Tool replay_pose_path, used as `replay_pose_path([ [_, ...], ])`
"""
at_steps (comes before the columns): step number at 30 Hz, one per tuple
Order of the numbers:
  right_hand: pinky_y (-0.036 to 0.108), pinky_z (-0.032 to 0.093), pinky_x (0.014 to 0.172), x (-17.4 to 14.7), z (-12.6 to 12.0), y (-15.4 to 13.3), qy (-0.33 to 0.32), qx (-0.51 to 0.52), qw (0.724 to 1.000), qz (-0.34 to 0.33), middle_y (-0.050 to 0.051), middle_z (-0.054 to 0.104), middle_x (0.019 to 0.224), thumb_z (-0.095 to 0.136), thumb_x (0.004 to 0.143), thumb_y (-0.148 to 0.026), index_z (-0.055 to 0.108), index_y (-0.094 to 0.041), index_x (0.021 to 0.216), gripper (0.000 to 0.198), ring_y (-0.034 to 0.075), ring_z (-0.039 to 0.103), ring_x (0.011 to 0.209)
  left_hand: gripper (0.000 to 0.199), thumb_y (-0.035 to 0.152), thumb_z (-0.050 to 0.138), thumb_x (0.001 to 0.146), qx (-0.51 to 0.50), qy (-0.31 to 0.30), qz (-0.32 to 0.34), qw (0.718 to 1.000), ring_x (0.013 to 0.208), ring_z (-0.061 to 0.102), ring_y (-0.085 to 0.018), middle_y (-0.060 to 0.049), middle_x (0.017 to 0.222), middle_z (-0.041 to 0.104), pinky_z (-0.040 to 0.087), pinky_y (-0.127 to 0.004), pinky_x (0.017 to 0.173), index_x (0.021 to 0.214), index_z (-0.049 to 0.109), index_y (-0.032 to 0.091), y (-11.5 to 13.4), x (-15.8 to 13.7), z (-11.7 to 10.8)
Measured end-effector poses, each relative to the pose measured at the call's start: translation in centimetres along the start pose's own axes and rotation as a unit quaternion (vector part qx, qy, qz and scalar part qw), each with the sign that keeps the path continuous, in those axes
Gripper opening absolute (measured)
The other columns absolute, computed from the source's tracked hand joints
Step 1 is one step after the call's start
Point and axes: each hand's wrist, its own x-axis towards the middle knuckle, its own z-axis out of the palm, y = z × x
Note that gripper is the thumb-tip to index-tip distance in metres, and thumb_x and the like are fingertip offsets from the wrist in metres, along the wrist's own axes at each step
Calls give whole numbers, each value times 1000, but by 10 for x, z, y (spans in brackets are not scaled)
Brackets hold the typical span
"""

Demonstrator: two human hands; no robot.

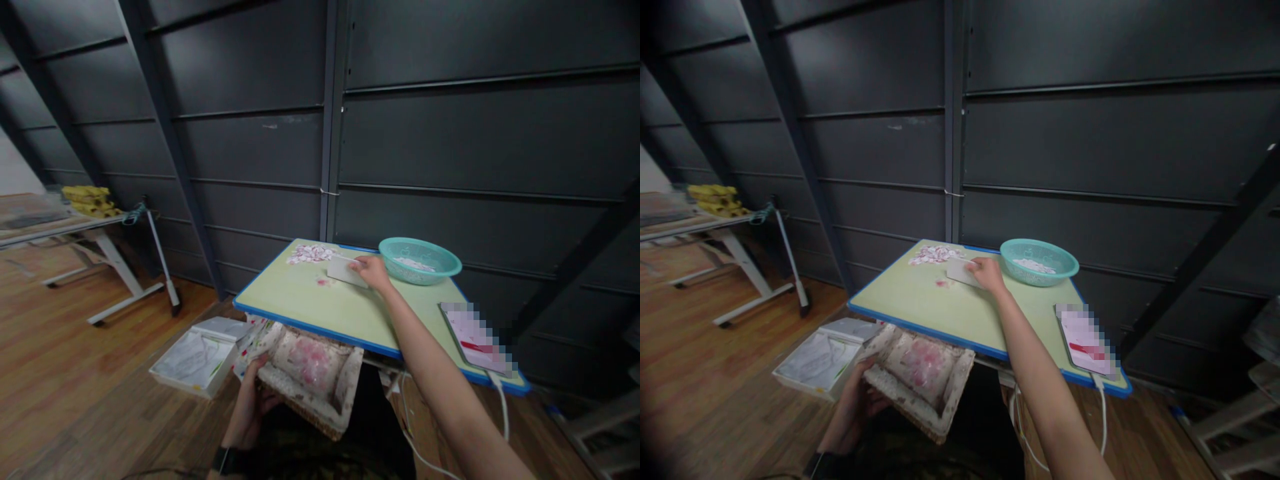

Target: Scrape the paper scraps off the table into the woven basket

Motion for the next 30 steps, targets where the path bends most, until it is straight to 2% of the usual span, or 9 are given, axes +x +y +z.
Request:
replay_pose_path([
  [7,31,46,71,4,-2,10,25,-7,999,36,10,76,83,60,79,-34,78,-15,87,27,25,66,77,44,42,64,78,13,13,5,1000,53,63,-18,-1,69,65,56,-32,54,115,57,20,0,0,1],
  [10,34,47,74,5,-1,12,45,18,998,39,12,76,89,59,79,-36,78,-15,89,30,27,67,81,37,41,63,79,16,19,3,1000,53,62,-18,1,66,62,56,-32,53,109,58,20,2,-2,2],
  [13,33,47,74,4,0,12,31,41,998,32,12,76,91,59,78,-37,77,-14,89,31,27,67,81,32,40,62,79,19,24,-2,1000,53,62,-18,0,65,62,55,-31,53,103,58,20,2,-3,4],
  [19,30,43,64,6,-5,12,0,53,997,57,9,74,77,61,70,-36,77,-13,78,29,24,64,73,39,43,62,79,23,8,-6,1000,57,65,-19,-2,71,67,57,-33,57,110,56,20,3,-3,3],
  [22,28,39,57,6,-10,13,-19,84,993,85,7,71,68,63,64,-37,75,-12,70,28,23,62,68,35,44,62,80,24,0,-6,1000,56,64,-18,-1,69,66,56,-31,56,106,57,20,3,-3,3],
  [26,27,37,55,5,-14,14,-3,148,981,126,6,68,65,64,61,-40,73,-11,68,30,20,58,63,31,42,62,80,17,7,-5,1000,54,63,-18,-1,66,64,55,-31,54,101,57,19,3,-4,3],
  [30,26,34,52,4,-14,13,-10,146,978,148,5,64,60,65,57,-36,70,-12,63,25,19,55,60,31,41,61,81,21,5,1,1000,54,63,-18,0,68,64,56,-32,54,104,57,21,3,-6,4],
])
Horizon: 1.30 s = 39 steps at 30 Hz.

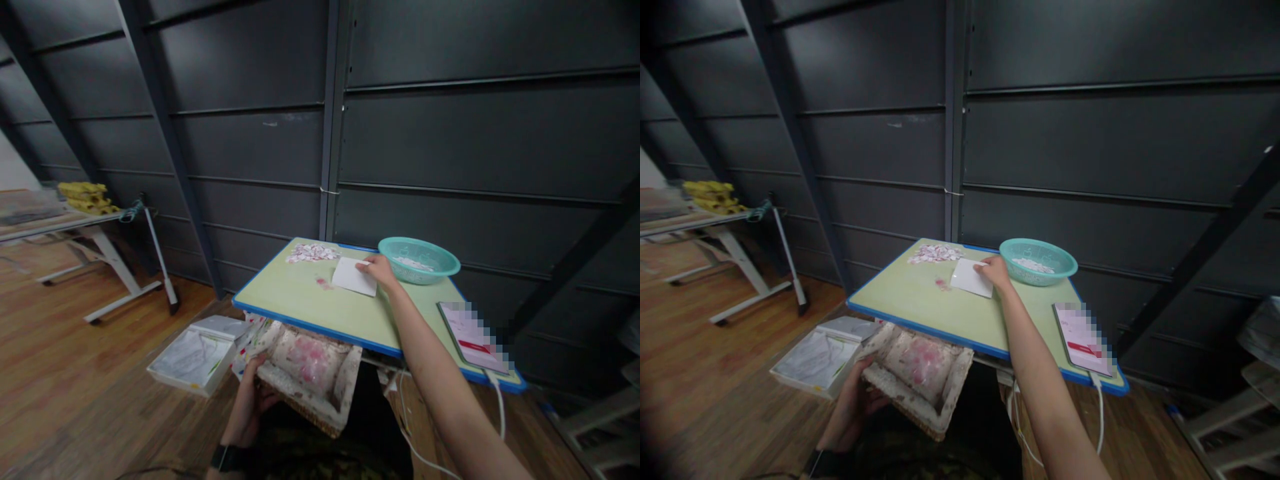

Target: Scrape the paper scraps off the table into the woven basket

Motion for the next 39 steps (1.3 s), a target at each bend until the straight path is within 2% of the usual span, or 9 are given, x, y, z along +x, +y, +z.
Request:
replay_pose_path([
  [5,26,29,48,-4,3,0,-85,59,994,34,2,59,55,67,53,-36,67,-13,62,25,15,49,53,33,42,62,80,5,-4,6,1000,56,63,-18,0,68,63,57,-34,56,104,56,21,0,1,0],
  [11,26,28,48,-7,6,-2,-81,84,993,36,2,57,55,69,52,-38,66,-13,61,27,14,47,53,35,42,62,79,-2,-3,-1,1000,53,62,-18,1,65,61,57,-33,55,106,55,21,-2,5,-2],
  [18,25,27,48,-10,6,-7,-132,94,986,23,1,59,55,72,53,-37,67,-13,63,27,13,47,52,33,44,62,79,0,-9,-4,1000,57,65,-20,-1,68,65,57,-34,56,102,56,21,-2,4,-2],
  [22,25,30,47,-7,1,-4,-82,124,987,57,3,61,56,72,53,-34,66,-13,62,24,15,50,52,30,43,61,80,4,-3,3,1000,56,64,-19,0,67,65,57,-33,55,101,56,21,-1,1,-1],
  [26,26,32,47,-3,-3,1,-32,104,990,87,4,61,55,71,53,-28,64,-13,60,18,16,51,53,31,41,63,79,-5,-5,5,1000,53,62,-18,1,65,62,56,-32,54,101,56,20,0,1,-1],
  [31,25,28,46,-5,2,2,-97,78,990,67,1,56,52,71,55,-30,64,-13,60,19,13,47,50,39,40,62,80,-7,-5,7,1000,57,65,-19,-1,74,66,57,-34,55,114,55,22,0,0,1],
  [35,24,26,45,-7,6,1,-144,107,983,51,1,57,53,74,52,-34,65,-13,62,26,12,46,50,43,40,62,80,-2,-5,8,1000,56,65,-19,-1,75,66,58,-35,56,118,54,21,1,-2,1],
  [37,24,27,46,-7,7,0,-133,128,982,52,2,59,55,74,52,-36,66,-12,65,28,13,48,50,41,39,62,80,-3,-9,9,1000,55,64,-19,-1,72,65,58,-34,56,115,55,21,2,-2,1],
  [39,25,29,46,-7,6,0,-91,140,984,56,4,62,57,72,53,-36,67,-12,67,29,15,50,52,38,39,63,79,-5,-13,9,1000,55,64,-18,0,69,64,57,-34,57,112,56,20,1,-2,1],
])
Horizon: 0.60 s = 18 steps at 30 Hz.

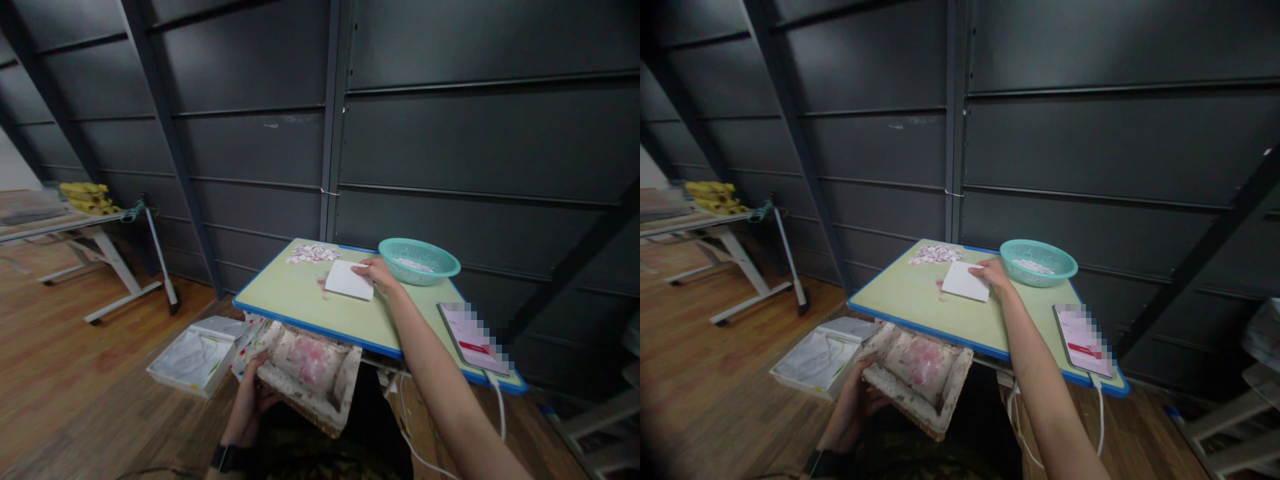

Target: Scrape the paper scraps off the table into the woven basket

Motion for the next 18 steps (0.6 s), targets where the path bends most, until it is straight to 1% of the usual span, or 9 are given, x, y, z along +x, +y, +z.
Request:
replay_pose_path([
  [2,26,32,48,0,0,-1,49,3,999,-1,6,65,61,71,53,-36,68,-12,69,29,16,53,55,38,40,63,79,0,5,-1,1000,54,63,-18,1,67,63,57,-33,56,111,57,20,-1,1,-1],
  [4,26,35,50,1,1,-1,76,-1,997,-3,6,67,64,69,54,-36,69,-12,71,29,17,54,58,39,40,63,79,0,10,-1,1000,53,63,-18,1,67,62,57,-33,55,113,57,21,-2,3,-1],
  [9,26,36,52,3,3,1,67,-43,996,-29,5,66,64,68,55,-38,71,-12,71,30,17,54,59,41,41,61,80,3,9,0,1000,56,65,-19,-1,74,67,57,-33,55,116,55,22,-2,3,-1],
  [13,25,34,51,4,0,2,54,-73,995,-32,3,63,60,67,55,-36,71,-12,67,27,16,52,57,37,39,63,79,-9,-2,-3,1000,54,64,-19,-1,68,65,57,-34,56,110,57,19,0,0,-1],
  [15,26,35,51,5,-1,1,67,-79,994,-28,4,63,60,66,53,-34,71,-11,67,27,16,52,57,36,39,64,79,-12,1,-9,1000,53,63,-18,-1,67,65,57,-33,54,108,57,18,0,0,-1],
  [18,26,36,52,5,-2,0,89,-73,993,-40,5,65,63,66,54,-35,73,-10,71,30,18,54,59,37,39,63,79,-12,2,-8,1000,54,65,-19,-1,68,66,57,-34,54,110,57,18,-1,0,-1],
])
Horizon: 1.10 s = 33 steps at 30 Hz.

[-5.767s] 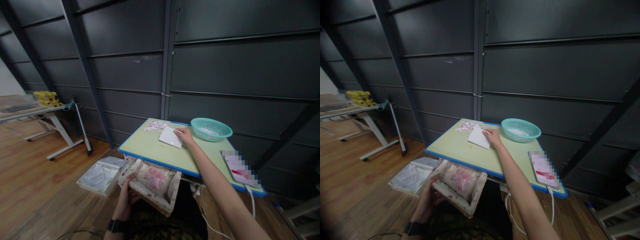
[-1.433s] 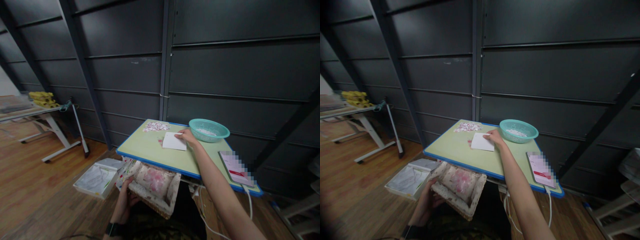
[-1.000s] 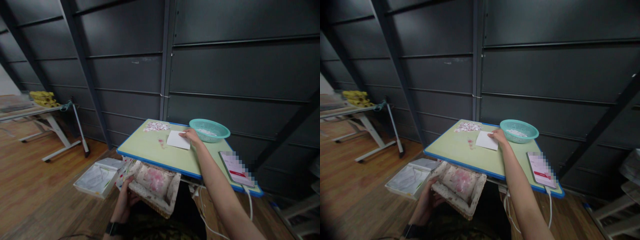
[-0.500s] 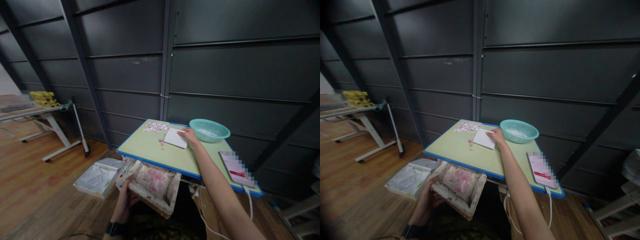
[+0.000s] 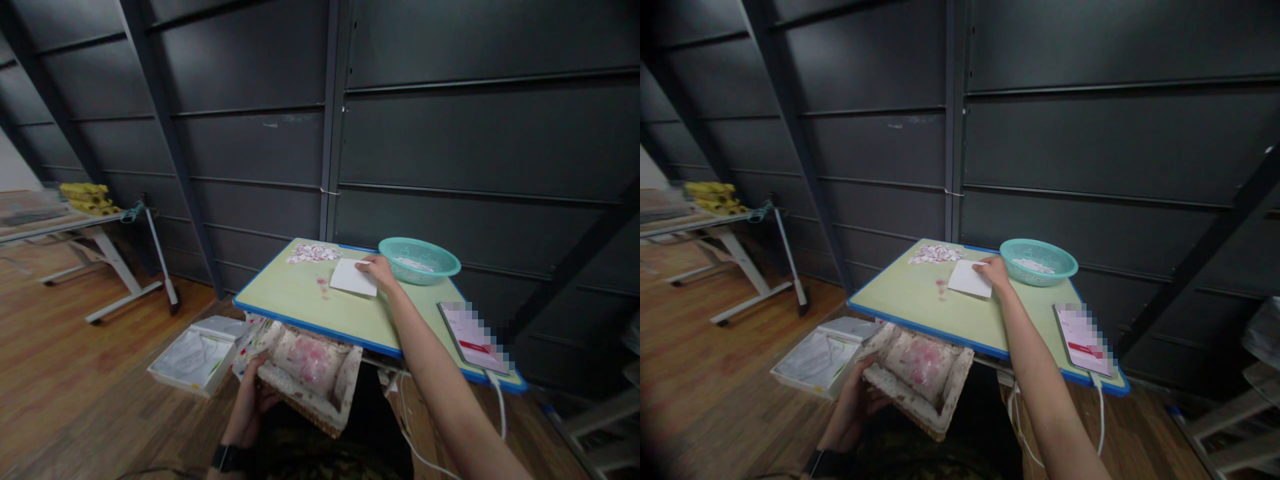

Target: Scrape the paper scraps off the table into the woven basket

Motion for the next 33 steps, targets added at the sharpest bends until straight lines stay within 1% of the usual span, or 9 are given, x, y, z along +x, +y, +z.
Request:
replay_pose_path([
  [6,26,34,49,-1,0,-1,-9,-26,1000,-5,4,63,58,66,52,-33,71,-12,64,25,17,52,56,39,39,63,80,5,2,-6,1000,53,64,-18,-1,69,67,57,-33,54,113,57,19,0,0,1],
  [9,26,30,45,-3,-1,-3,-56,-9,998,17,3,59,53,66,52,-31,68,-13,59,20,15,49,50,38,40,62,80,10,-1,-5,1000,54,64,-19,-1,69,66,57,-33,55,111,56,19,0,0,1],
  [12,25,30,44,-5,-2,-3,-102,44,993,36,3,60,53,69,51,-31,67,-13,62,22,15,50,49,39,40,63,79,5,-2,-4,1000,54,64,-19,-1,69,66,57,-33,55,111,57,19,0,1,0],
  [15,26,32,45,-5,-4,-3,-83,73,992,54,4,62,56,71,50,-31,67,-12,64,24,15,52,50,39,40,65,78,-4,-10,-1,1000,54,64,-18,-1,69,67,56,-33,55,110,58,19,-1,2,-1],
  [18,26,32,45,-4,-6,-1,-74,48,994,66,3,60,53,71,48,-30,66,-13,62,22,15,51,49,33,39,63,80,-2,-10,0,1000,53,62,-17,0,68,65,57,-33,56,106,57,20,-2,3,-1],
  [21,25,28,44,-6,-5,-2,-117,24,991,53,1,56,49,73,47,-31,63,-14,58,22,13,47,47,36,40,62,81,8,-7,2,1000,56,64,-19,-1,72,66,57,-35,57,111,56,20,-2,2,-1],
  [24,24,25,44,-10,-1,-6,-164,33,985,35,-1,54,49,75,46,-34,61,-14,58,27,11,43,46,42,40,62,80,11,1,5,1000,57,65,-20,-1,74,66,57,-35,58,116,55,20,-2,1,0],
  [30,24,25,46,-16,6,-11,-156,59,986,26,-2,53,51,77,47,-41,62,-14,62,34,10,42,48,34,41,63,79,1,-9,10,1000,56,64,-18,0,70,65,57,-34,57,106,58,20,-2,1,0],
  [33,24,25,48,-19,11,-12,-178,50,983,14,-3,51,51,77,49,-43,62,-14,61,35,9,40,48,30,40,62,81,0,-5,8,1000,56,63,-18,0,68,63,58,-34,56,102,57,21,-2,2,0],
])
